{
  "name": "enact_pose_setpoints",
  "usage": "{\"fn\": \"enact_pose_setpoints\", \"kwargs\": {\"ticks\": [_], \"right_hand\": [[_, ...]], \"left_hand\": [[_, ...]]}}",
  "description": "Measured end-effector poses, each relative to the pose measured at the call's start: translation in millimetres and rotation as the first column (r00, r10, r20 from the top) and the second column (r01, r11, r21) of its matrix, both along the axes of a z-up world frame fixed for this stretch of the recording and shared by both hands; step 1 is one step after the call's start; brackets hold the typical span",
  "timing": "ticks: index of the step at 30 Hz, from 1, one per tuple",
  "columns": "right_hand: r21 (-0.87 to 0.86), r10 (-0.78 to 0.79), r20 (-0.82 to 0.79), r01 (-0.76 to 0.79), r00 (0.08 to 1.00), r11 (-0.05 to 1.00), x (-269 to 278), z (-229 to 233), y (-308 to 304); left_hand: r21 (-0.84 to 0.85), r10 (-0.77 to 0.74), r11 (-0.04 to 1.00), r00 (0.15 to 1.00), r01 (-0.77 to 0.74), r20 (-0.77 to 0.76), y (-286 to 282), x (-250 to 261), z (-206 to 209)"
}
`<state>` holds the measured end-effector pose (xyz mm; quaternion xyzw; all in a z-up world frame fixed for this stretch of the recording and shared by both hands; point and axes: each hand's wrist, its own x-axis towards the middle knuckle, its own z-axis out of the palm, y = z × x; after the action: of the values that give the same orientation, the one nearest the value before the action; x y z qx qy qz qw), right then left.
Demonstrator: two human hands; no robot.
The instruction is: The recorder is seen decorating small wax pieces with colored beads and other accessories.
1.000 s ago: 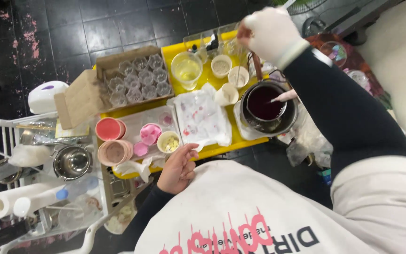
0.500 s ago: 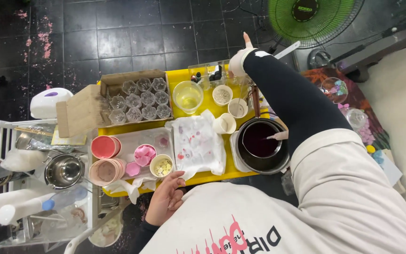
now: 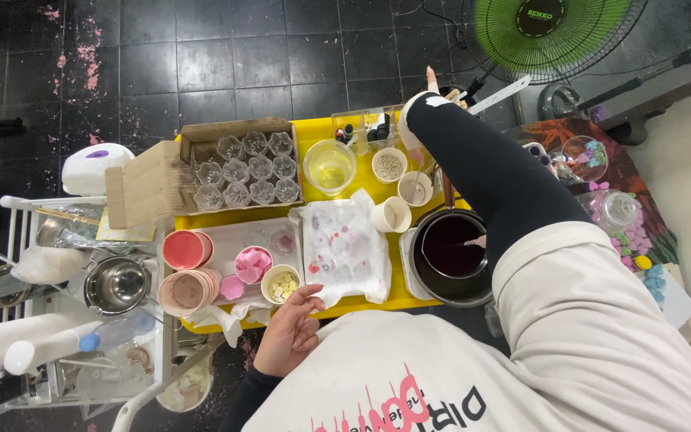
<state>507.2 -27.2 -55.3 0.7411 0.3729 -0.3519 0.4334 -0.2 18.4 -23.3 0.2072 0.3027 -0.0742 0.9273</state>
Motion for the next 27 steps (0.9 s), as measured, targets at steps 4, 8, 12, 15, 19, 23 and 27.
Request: {"fn": "enact_pose_setpoints", "kwargs": {"ticks": [4,8,12,15,19,23,27], "right_hand": [[0.039,-0.009,0.012,0.008,1.0,0.999,-2,-3,4],[0.095,-0.034,0.031,0.031,0.999,0.995,-5,-5,3],[0.091,-0.03,0.035,0.027,0.999,0.995,-16,9,3],[0.139,-0.003,0.093,-0.01,0.996,0.99,34,-73,-6],[0.138,-0.012,0.105,-0.003,0.994,0.99,37,-67,-8],[0.118,0.044,0.1,-0.056,0.994,0.991,52,-78,-19],[0.123,0.04,0.104,-0.052,0.994,0.991,53,-74,-24]], "left_hand": [[-0.005,0.003,1.0,1.0,-0.003,-0.01,3,1,2],[-0.008,-0.013,1.0,1.0,0.014,0.01,6,2,0],[-0.001,-0.021,1.0,1.0,0.021,0.022,7,0,2],[-0.008,-0.025,1.0,1.0,0.025,-0.001,9,0,4],[0.003,-0.012,1.0,1.0,0.012,0.004,11,-1,2],[0.005,-0.034,0.999,0.999,0.034,0.001,10,2,5],[-0.003,-0.074,0.997,0.997,0.074,-0.002,9,9,16]]}}
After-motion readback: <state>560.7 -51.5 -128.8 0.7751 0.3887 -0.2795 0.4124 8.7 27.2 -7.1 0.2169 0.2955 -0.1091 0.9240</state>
